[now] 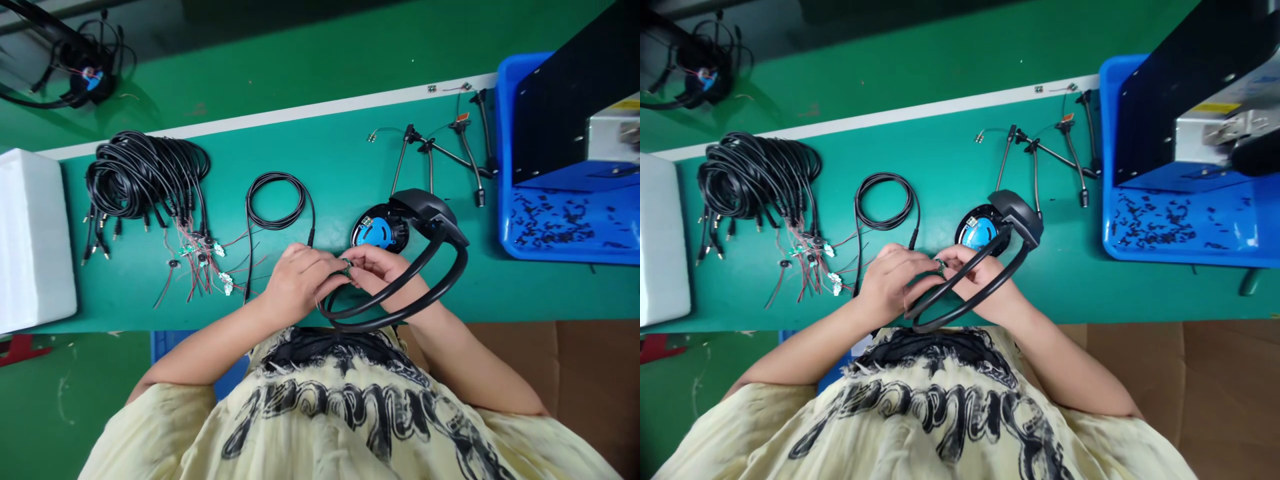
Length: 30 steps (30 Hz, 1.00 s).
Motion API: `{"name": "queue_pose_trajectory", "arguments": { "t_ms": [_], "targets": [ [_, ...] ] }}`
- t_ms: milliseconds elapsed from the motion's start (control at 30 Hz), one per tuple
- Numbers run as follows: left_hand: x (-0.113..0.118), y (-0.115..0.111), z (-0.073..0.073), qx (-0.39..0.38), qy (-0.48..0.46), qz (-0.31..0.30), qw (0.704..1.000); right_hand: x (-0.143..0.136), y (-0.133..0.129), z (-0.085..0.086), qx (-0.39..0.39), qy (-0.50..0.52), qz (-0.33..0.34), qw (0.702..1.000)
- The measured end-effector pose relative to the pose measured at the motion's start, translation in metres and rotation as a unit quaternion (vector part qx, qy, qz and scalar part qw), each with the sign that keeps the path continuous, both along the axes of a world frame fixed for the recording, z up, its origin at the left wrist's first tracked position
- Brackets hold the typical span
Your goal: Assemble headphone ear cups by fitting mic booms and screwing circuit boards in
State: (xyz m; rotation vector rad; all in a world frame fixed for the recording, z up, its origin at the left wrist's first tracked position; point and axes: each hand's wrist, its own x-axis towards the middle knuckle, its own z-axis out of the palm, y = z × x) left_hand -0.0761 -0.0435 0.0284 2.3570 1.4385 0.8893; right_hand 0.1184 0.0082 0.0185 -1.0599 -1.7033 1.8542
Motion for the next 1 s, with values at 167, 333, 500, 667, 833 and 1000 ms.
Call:
{"name": "queue_pose_trajectory", "arguments": {
  "t_ms": [167, 333, 500, 667, 833, 1000],
  "targets": [
    [0.005, -0.003, -0.003, 0.009, -0.006, 0.017, 1.000, -0.009, -0.001, 0.003, 0.025, 0.007, -0.027, 0.999],
    [0.007, -0.003, -0.002, 0.017, -0.029, 0.040, 0.999, -0.013, 0.000, 0.006, 0.016, 0.011, -0.028, 0.999],
    [0.005, -0.002, -0.002, 0.002, -0.036, 0.041, 0.999, -0.011, 0.000, 0.006, -0.001, -0.001, -0.023, 1.000],
    [0.001, -0.004, -0.003, 0.005, 0.013, 0.013, 1.000, -0.005, 0.003, 0.001, -0.001, -0.002, 0.027, 1.000],
    [0.006, -0.006, -0.004, 0.005, -0.007, 0.007, 1.000, -0.003, 0.008, 0.002, 0.060, -0.039, 0.062, 0.996],
    [0.005, -0.001, -0.006, -0.003, -0.034, 0.038, 0.999, 0.002, 0.001, 0.011, 0.197, -0.176, 0.022, 0.964]
  ]
}}
